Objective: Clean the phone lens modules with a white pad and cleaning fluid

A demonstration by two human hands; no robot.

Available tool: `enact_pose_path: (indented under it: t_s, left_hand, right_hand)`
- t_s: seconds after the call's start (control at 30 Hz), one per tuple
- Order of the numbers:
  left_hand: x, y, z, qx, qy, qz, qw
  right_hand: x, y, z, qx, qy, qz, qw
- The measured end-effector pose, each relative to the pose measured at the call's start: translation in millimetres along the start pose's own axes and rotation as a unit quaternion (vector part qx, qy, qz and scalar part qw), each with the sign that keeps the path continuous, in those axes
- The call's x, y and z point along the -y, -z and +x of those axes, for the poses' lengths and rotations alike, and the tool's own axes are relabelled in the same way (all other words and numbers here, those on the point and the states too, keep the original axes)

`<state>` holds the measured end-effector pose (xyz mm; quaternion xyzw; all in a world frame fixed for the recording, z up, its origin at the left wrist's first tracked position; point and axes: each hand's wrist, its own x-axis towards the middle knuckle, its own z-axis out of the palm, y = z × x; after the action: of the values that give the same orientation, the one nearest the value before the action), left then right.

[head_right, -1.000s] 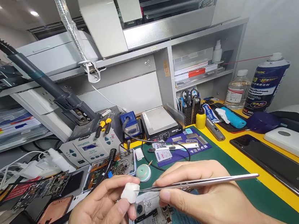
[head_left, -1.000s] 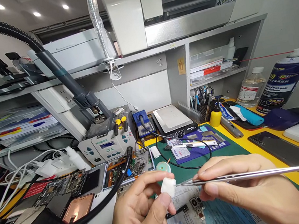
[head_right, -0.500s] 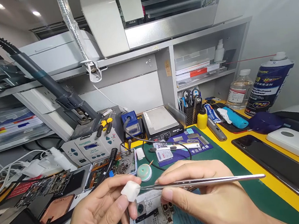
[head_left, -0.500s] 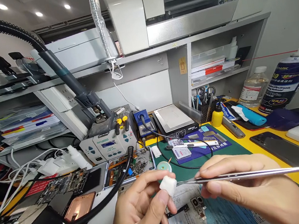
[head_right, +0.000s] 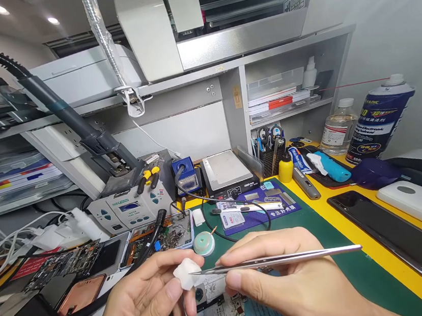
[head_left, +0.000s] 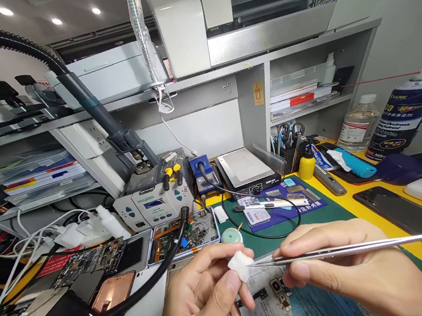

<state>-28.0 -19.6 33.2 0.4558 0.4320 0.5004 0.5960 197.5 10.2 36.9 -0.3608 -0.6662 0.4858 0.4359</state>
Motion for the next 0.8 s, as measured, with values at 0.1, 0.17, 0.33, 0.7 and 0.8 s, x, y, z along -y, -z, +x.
enact_pose_path:
  t_s: [0.1, 0.17, 0.33, 0.7, 0.8]
  left_hand:
    - [1.2, 1.1, 0.7, 0.004, 0.000, 0.000, 1.000]
    - [2.5, 1.9, 1.3, 0.001, 0.001, -0.004, 1.000]
    - [3.5, 2.7, 1.6, 0.005, -0.003, 0.001, 1.000]
    - [3.2, 3.6, 2.4, 0.014, 0.020, -0.005, 1.000]
    - [4.0, 3.9, 2.0, 0.017, 0.025, -0.006, 1.000]
  right_hand:
    - [-0.4, 0.7, -0.5, 0.007, 0.004, 0.002, 1.000]
    - [0.0, 0.4, 0.5, 0.012, 0.007, 0.003, 1.000]
    - [1.3, 0.1, 2.7, 0.028, 0.018, 0.000, 0.999]
    - [-2.4, 1.0, 0.7, -0.003, -0.015, -0.021, 1.000]
    - [-1.5, -0.6, -1.8, -0.005, -0.027, -0.020, 0.999]
